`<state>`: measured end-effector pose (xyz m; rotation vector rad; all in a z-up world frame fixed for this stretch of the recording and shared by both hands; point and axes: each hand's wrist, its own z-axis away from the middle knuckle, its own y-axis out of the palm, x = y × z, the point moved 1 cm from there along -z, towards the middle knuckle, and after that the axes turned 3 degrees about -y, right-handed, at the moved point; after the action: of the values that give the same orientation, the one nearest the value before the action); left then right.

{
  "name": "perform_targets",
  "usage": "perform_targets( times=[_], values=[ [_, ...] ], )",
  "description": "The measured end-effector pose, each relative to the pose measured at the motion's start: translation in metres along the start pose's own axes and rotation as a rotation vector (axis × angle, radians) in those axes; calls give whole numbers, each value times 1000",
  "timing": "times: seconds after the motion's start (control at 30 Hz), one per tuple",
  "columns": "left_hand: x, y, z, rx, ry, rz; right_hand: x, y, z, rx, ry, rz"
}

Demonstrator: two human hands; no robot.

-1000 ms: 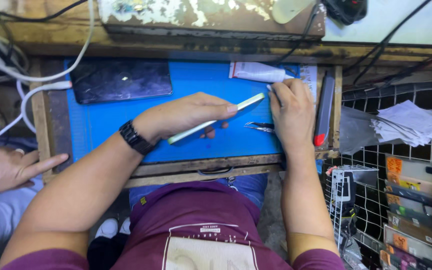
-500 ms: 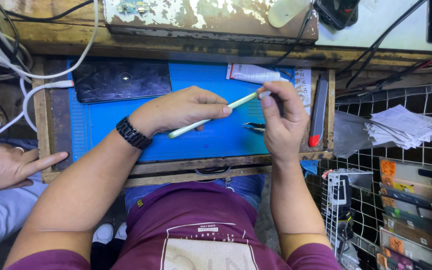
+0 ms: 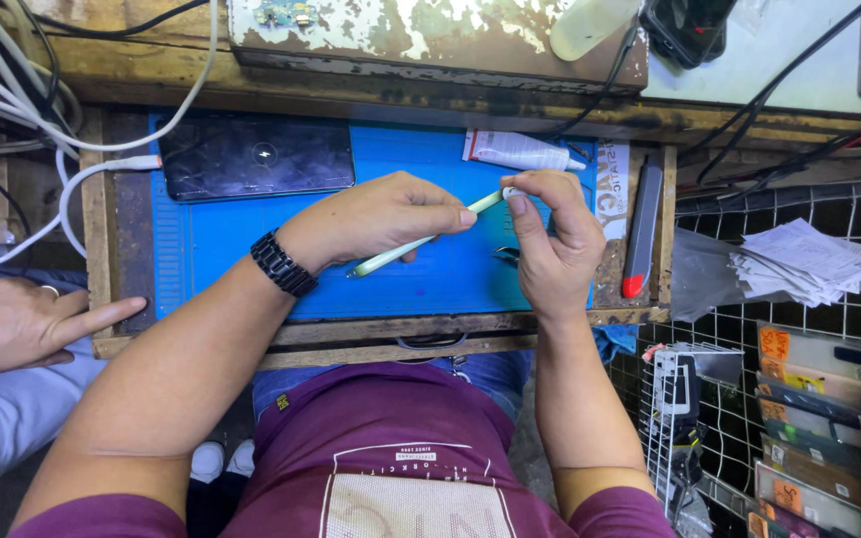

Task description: The person disassembles a mobile phone by removing the back cover and using tweezers to pry small components from the internal chassis.

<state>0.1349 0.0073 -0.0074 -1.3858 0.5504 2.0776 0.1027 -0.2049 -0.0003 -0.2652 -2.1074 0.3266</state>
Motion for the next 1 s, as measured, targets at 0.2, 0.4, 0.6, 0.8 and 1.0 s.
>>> perform_targets(
  times=[0.2,0.4,0.6,0.8,1.0],
  values=[
    [-1,0,1,-6,-4,-15,-1,0,1,-4,9,0],
    [-5,0,2,-8,-8,-33,4,-2,-3,29,-12,39],
    [-7,1,3,-42,1,-183,14,-13,-13,136,3,183],
    [-8,2,4,-56,12,-230,19,-15,-10,200,-64,159],
    [-7,3,3,-55,17,-244,14,-14,-7,186,-46,132]
  ],
)
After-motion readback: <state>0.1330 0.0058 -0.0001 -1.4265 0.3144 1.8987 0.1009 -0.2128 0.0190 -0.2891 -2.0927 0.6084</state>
